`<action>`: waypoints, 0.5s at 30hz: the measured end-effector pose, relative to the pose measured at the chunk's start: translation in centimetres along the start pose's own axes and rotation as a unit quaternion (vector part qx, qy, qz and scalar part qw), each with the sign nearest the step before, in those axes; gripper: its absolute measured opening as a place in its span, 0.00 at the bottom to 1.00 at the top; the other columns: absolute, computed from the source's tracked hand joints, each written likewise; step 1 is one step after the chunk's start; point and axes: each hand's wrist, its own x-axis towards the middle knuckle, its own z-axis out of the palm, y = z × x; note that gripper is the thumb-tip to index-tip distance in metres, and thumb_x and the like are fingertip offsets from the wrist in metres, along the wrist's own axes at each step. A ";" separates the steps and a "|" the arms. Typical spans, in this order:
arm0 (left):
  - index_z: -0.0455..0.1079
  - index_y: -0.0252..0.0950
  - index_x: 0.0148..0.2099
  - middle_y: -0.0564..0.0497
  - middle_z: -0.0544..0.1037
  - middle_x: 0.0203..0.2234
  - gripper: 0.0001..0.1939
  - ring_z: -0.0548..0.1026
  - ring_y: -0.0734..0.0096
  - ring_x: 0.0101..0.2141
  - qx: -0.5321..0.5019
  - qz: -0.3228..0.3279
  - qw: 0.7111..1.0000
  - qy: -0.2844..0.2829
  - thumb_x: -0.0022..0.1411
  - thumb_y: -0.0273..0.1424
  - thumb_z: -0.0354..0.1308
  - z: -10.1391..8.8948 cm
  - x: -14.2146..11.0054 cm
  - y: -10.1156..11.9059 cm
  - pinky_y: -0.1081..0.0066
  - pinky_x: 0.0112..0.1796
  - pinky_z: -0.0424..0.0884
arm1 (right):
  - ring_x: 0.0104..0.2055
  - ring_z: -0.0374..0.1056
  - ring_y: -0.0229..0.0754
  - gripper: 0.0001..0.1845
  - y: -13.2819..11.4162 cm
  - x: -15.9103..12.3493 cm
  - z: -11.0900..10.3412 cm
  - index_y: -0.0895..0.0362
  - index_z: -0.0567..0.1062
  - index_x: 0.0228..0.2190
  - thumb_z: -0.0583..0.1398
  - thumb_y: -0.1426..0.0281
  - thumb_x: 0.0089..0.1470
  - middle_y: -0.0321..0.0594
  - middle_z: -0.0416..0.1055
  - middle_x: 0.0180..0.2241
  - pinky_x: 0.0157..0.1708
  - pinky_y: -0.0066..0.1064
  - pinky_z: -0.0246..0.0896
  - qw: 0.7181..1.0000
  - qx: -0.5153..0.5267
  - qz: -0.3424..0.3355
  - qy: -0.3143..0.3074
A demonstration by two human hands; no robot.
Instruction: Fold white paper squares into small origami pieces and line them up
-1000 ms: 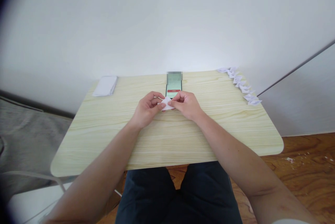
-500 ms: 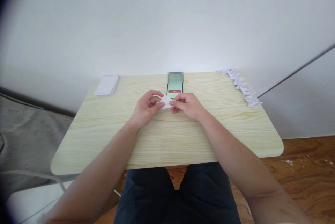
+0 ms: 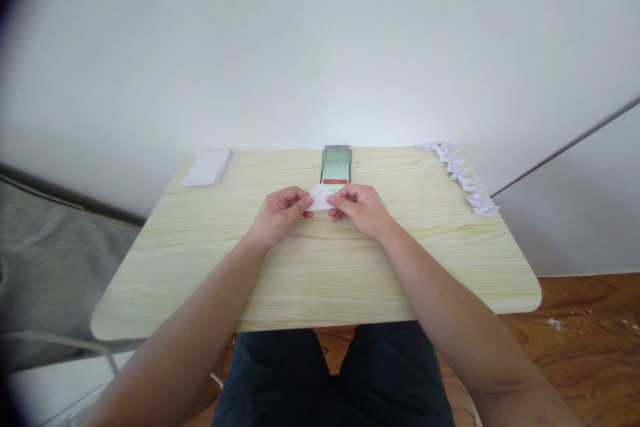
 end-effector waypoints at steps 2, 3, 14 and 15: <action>0.73 0.33 0.35 0.52 0.77 0.25 0.14 0.72 0.73 0.28 0.005 0.006 1.000 -0.008 0.64 0.41 0.62 0.0 -0.1 0.0 0.72 0.33 0.67 | 0.28 0.76 0.40 0.17 0.0 0.0 0.1 0.58 0.78 0.31 0.69 0.56 0.53 0.41 0.80 0.28 0.32 0.31 0.72 1.000 -0.013 -0.006 -0.007; 0.73 0.33 0.35 0.52 0.77 0.25 0.14 0.72 0.73 0.28 0.005 0.009 1.000 -0.015 0.64 0.41 0.62 0.1 -0.1 0.0 0.72 0.33 0.67 | 0.28 0.76 0.40 0.17 0.0 -0.1 0.1 0.58 0.79 0.31 0.68 0.56 0.53 0.40 0.80 0.28 0.32 0.31 0.72 1.000 -0.023 -0.011 -0.014; 0.73 0.34 0.38 0.50 0.77 0.31 0.14 0.74 0.70 0.33 -0.011 0.019 0.998 -0.065 0.66 0.41 0.59 0.3 0.0 -0.9 0.70 0.37 0.69 | 0.28 0.74 0.40 0.15 -0.1 0.0 0.4 0.58 0.78 0.31 0.66 0.58 0.56 0.39 0.78 0.27 0.32 0.30 0.68 0.997 -0.064 -0.015 -0.036; 0.73 0.34 0.39 0.50 0.77 0.31 0.14 0.74 0.70 0.33 -0.012 0.017 0.998 -0.065 0.66 0.41 0.59 0.3 0.0 -0.9 0.70 0.37 0.69 | 0.28 0.74 0.40 0.15 -0.1 0.0 0.4 0.58 0.78 0.31 0.66 0.58 0.56 0.38 0.78 0.27 0.32 0.30 0.68 0.997 -0.062 -0.013 -0.037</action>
